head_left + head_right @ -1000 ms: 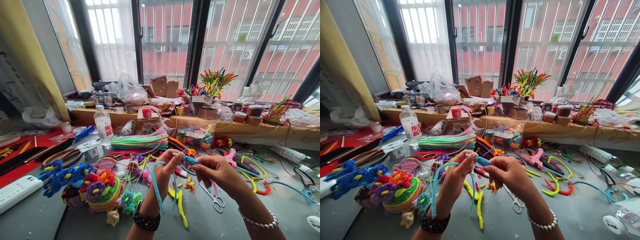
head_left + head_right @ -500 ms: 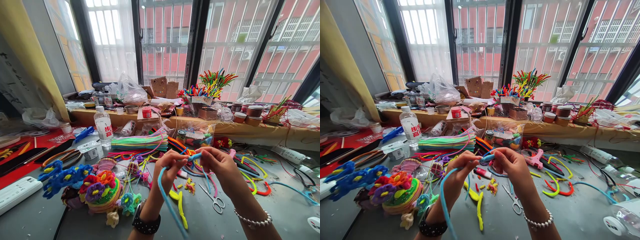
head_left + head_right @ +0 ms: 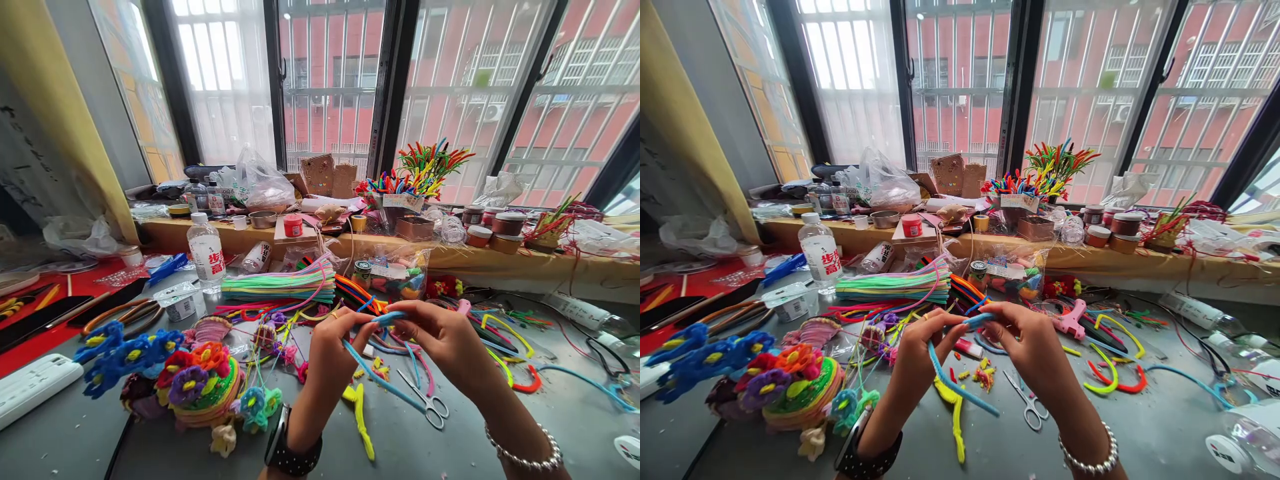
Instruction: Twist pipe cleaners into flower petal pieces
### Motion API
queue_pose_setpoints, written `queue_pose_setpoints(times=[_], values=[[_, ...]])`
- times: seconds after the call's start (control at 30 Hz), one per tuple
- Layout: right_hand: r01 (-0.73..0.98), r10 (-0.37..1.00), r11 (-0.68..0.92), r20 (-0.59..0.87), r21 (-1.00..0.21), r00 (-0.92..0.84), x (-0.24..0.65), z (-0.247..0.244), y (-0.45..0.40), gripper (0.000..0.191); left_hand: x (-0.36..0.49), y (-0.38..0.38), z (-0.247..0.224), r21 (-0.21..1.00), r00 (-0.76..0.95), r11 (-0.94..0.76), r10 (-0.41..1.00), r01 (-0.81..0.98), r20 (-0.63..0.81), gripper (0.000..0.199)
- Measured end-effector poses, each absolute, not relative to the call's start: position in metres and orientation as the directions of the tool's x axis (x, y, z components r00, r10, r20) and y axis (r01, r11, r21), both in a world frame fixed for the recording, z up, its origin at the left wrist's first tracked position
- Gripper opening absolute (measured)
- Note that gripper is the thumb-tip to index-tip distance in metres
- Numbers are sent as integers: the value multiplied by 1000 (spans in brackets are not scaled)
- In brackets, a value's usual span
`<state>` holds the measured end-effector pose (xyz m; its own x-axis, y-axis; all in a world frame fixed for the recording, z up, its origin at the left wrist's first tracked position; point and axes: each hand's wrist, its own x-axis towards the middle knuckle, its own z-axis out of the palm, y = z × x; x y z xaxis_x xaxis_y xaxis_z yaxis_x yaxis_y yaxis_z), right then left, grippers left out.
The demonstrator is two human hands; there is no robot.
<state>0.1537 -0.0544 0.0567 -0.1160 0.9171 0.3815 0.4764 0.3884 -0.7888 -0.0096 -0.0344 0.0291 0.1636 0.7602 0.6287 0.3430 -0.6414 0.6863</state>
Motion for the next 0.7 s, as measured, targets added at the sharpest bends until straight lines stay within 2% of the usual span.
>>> queue_pose_setpoints(times=[0.17,0.27,0.47,0.6,0.7], values=[[732,787,508,590,-453,-182,158,53,-50,18,-9,-35,24,515,164,-637,705,573,690,16],[798,741,507,638,-326,-209,157,49,-49,18,-7,-36,22,368,193,-616,655,697,730,16],[850,707,453,690,-271,-156,143,46,-53,17,-3,-38,21,169,201,-555,544,815,815,15],[862,672,467,712,-198,-201,142,43,-51,15,-4,-36,20,46,251,-553,448,832,858,13],[864,608,489,758,-124,-235,143,42,-50,12,-5,-35,18,0,239,-553,360,833,902,11]])
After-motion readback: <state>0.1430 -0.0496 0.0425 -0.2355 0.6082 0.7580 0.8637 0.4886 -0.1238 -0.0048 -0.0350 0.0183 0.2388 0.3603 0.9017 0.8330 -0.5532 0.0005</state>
